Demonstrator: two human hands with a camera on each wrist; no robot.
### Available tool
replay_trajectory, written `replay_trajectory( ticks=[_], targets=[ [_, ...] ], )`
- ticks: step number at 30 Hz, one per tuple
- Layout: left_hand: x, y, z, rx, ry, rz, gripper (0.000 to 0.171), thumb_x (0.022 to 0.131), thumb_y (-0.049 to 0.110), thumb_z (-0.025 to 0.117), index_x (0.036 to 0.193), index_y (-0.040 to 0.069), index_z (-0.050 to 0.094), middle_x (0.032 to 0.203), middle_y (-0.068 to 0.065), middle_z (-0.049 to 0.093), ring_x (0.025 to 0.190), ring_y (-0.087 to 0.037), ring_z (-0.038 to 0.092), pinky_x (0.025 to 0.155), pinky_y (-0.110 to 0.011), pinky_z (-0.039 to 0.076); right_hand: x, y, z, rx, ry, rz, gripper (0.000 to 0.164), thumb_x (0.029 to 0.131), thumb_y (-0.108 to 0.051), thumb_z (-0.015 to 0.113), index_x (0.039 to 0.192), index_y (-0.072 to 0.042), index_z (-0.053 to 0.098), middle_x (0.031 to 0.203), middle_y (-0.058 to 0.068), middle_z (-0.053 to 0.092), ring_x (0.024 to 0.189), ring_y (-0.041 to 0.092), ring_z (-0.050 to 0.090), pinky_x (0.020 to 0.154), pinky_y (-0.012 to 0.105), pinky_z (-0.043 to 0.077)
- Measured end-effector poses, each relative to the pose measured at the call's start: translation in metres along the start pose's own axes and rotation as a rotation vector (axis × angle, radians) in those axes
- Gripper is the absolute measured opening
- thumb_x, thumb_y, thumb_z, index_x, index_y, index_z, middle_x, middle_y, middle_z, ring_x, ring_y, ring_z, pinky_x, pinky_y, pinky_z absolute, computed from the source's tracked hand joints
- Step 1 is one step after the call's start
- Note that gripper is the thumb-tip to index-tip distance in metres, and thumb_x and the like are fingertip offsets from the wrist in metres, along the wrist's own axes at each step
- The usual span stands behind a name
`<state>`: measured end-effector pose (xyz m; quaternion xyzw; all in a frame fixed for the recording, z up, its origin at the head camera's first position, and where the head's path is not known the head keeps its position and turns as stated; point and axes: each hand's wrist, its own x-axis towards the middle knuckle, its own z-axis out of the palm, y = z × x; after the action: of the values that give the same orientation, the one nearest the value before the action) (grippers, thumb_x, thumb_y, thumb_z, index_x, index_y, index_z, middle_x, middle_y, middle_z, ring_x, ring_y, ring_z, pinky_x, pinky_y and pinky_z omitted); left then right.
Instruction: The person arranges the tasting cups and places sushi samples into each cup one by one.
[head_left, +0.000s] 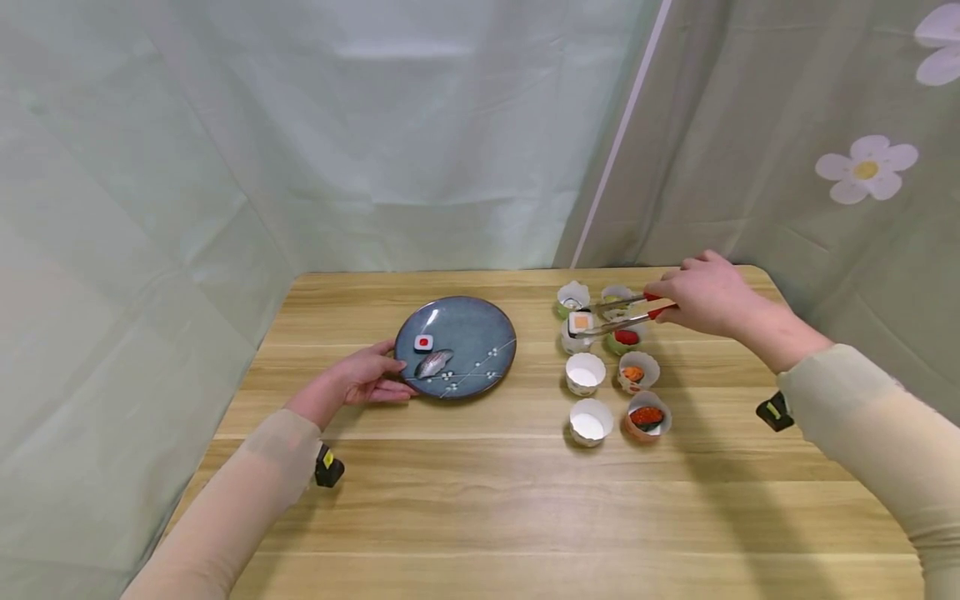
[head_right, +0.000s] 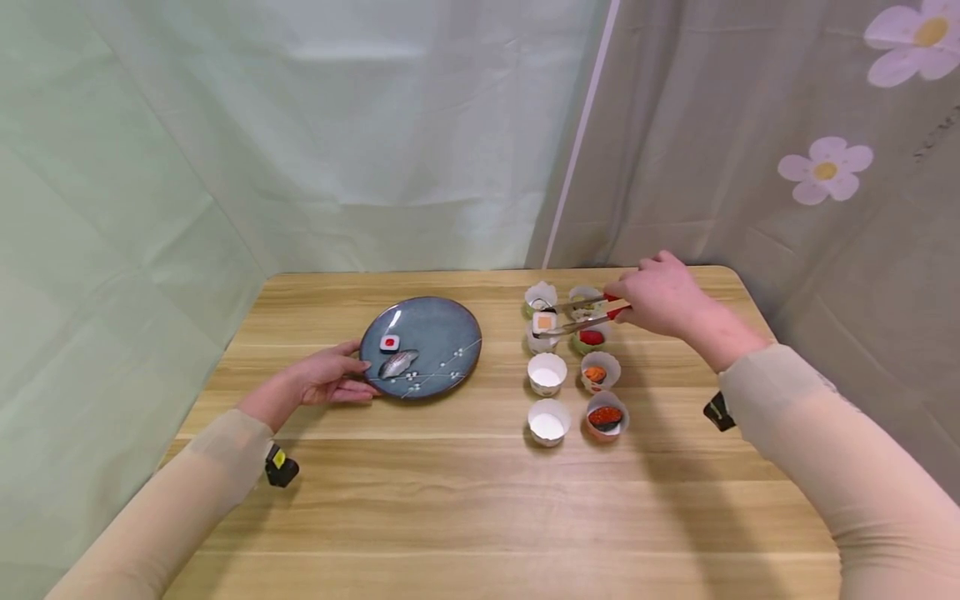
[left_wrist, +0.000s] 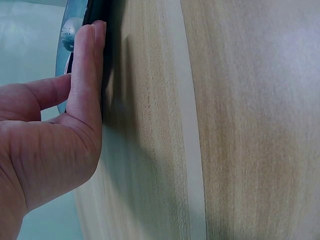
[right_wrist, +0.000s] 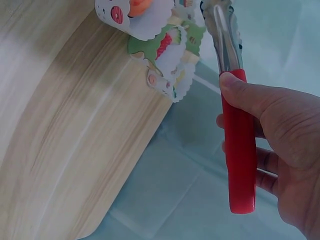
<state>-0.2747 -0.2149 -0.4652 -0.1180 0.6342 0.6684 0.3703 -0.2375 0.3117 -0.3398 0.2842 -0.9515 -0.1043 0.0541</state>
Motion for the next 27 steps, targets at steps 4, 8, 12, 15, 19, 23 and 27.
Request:
replay_trajectory(
  ticks=[4,8,12,15,19,23,27],
  targets=[
    [0.0003,-0.0004,-0.0002,-0.004,0.003,-0.002,0.073,0.11,0.008,0.042,0.166,0.027,-0.001,0.105,-0.025,0.067,0.084,-0.032,0.076,0.085,-0.047,0.061,0.0009,-0.0021,0.0004,0.001,-0.021,0.005,0.034,0.083,-0.027,0.086,0.114,-0.016,0.075,0.103,0.004,0.075,0.086,0.032,0.062,0.085,0.054,0.045],
    [0.0004,-0.0005,-0.0005,-0.005,0.006,-0.003,0.073,0.11,0.008,0.042,0.166,0.027,-0.001,0.104,-0.026,0.067,0.084,-0.032,0.076,0.085,-0.047,0.061,0.0016,-0.0027,0.0014,0.003,-0.033,0.012,0.034,0.083,-0.028,0.086,0.113,-0.017,0.075,0.103,0.004,0.075,0.086,0.031,0.062,0.085,0.053,0.045],
    [0.0002,-0.0004,-0.0003,-0.005,0.006,-0.003,0.073,0.11,0.008,0.042,0.166,0.027,-0.001,0.103,-0.026,0.067,0.084,-0.032,0.076,0.085,-0.048,0.061,0.0016,-0.0007,0.0028,-0.002,-0.029,0.01,0.036,0.083,-0.028,0.086,0.115,-0.016,0.075,0.104,0.004,0.075,0.086,0.032,0.062,0.083,0.053,0.045],
    [-0.0002,0.0,-0.0002,-0.004,0.005,-0.004,0.073,0.11,0.008,0.042,0.166,0.027,-0.001,0.105,-0.026,0.066,0.085,-0.032,0.076,0.086,-0.048,0.061,0.0017,0.0006,0.0037,-0.005,-0.027,0.005,0.036,0.083,-0.028,0.086,0.116,-0.015,0.075,0.104,0.005,0.075,0.086,0.032,0.062,0.083,0.053,0.046],
    [-0.0005,0.0005,0.0002,-0.004,0.006,-0.007,0.073,0.11,0.008,0.042,0.166,0.027,0.0,0.112,-0.027,0.063,0.086,-0.033,0.075,0.086,-0.048,0.061,0.0018,0.0,0.0037,0.0,-0.04,0.01,0.036,0.084,-0.029,0.086,0.116,-0.015,0.075,0.105,0.005,0.075,0.087,0.032,0.062,0.083,0.053,0.045],
    [-0.0006,0.0003,0.0007,-0.004,0.005,-0.008,0.073,0.11,0.008,0.042,0.166,0.027,0.0,0.115,-0.028,0.06,0.086,-0.033,0.075,0.086,-0.048,0.061,0.0015,-0.0006,0.0041,0.002,-0.046,0.012,0.037,0.083,-0.029,0.086,0.116,-0.015,0.075,0.105,0.006,0.075,0.088,0.032,0.063,0.083,0.053,0.045],
    [-0.0009,0.0005,0.0011,-0.005,0.009,-0.012,0.072,0.11,0.008,0.043,0.166,0.028,0.001,0.121,-0.028,0.057,0.086,-0.033,0.076,0.086,-0.047,0.061,0.0019,-0.0007,0.0038,0.007,-0.045,0.009,0.038,0.083,-0.028,0.086,0.117,-0.015,0.075,0.105,0.006,0.075,0.086,0.032,0.062,0.082,0.051,0.045]
  ],
)
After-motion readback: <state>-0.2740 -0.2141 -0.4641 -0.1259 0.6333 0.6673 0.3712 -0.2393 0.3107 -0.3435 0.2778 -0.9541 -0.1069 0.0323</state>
